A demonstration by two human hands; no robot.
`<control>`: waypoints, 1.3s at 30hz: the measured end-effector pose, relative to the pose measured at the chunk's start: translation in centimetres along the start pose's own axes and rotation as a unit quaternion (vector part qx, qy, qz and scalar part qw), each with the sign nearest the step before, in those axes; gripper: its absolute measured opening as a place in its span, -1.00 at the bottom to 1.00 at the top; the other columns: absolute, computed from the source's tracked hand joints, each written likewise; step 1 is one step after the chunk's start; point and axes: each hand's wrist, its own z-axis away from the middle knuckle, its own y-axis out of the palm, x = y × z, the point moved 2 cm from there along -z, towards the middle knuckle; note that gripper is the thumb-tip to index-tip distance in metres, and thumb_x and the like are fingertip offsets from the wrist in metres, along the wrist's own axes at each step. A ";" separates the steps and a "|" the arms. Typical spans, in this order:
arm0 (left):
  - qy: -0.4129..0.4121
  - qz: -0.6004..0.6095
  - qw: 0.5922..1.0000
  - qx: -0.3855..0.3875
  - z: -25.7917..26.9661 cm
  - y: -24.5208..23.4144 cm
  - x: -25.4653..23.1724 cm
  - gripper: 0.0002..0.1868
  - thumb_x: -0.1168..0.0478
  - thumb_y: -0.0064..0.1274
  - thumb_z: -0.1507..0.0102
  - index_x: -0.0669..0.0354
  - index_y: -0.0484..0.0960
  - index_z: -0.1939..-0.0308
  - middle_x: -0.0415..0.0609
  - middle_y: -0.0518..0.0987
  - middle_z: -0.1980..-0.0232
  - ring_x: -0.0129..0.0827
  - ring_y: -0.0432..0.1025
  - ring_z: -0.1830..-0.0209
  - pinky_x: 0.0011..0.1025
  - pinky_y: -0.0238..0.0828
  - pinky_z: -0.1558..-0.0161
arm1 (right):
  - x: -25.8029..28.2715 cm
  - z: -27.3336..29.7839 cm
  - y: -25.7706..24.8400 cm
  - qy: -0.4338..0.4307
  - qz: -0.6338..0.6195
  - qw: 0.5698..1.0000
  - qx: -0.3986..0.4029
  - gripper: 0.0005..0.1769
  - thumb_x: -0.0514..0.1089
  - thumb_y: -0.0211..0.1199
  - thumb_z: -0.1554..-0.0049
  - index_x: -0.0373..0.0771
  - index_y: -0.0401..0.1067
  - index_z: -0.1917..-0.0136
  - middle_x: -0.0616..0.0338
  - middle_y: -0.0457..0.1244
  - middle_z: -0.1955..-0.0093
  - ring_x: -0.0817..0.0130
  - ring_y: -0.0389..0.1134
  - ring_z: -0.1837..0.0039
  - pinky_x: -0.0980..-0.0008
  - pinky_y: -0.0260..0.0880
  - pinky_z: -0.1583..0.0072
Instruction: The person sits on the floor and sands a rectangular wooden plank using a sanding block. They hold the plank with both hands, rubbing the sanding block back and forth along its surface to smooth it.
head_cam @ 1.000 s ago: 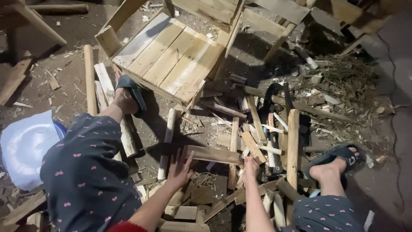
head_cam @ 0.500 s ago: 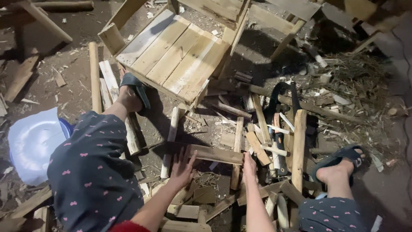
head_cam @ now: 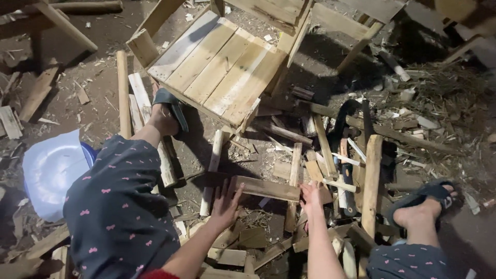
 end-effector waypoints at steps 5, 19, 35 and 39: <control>0.000 0.017 1.000 -0.006 -0.3 0.7 0.5 -0.01 0.14 0.13 0.04 -0.02 -0.03 -0.41 0.23 -0.03 -0.42 0.19 -0.03 -0.37 0.15 0.04 -0.16 | 1.3 2.9 2.2 -0.003 -0.063 0.998 0.011 -0.25 0.45 -0.52 -0.18 0.06 -0.11 -0.46 0.45 -0.21 -0.55 0.22 -0.57 -0.58 -0.20 -0.53 -0.39; -0.022 0.034 0.998 0.054 -0.3 2.0 0.4 0.04 0.24 0.03 0.02 -0.06 -0.20 -0.46 0.21 -0.19 -0.48 0.17 -0.21 -0.45 0.17 -0.17 -0.25 | -2.8 6.1 2.0 -0.168 0.179 0.955 -0.168 -0.47 0.14 0.25 -0.04 0.01 0.35 -0.25 0.05 0.20 -0.18 0.16 0.17 -0.17 0.21 0.18 -0.22; -0.539 0.387 0.739 -0.120 -1.3 12.9 11.9 -0.66 -0.09 0.03 -0.16 -0.30 0.60 0.00 -0.19 0.60 0.09 -0.22 0.45 -0.02 -0.24 0.34 0.05 | -5.5 4.1 1.2 -0.174 0.275 0.916 -0.233 -0.41 0.20 0.30 0.08 0.11 0.40 -0.22 -0.08 0.06 -0.39 0.12 -0.03 -0.46 0.34 -0.11 -0.43; -0.551 0.397 0.729 -0.094 -1.3 10.3 11.9 -0.74 -0.01 0.08 -0.10 -0.34 0.66 0.13 -0.21 0.64 0.27 -0.21 0.50 0.10 -0.25 0.40 0.08 | -5.0 5.5 1.9 -0.166 0.262 0.920 -0.239 -0.39 0.19 0.32 0.13 0.13 0.40 -0.22 -0.12 0.05 -0.38 0.07 -0.03 -0.46 0.32 -0.10 -0.43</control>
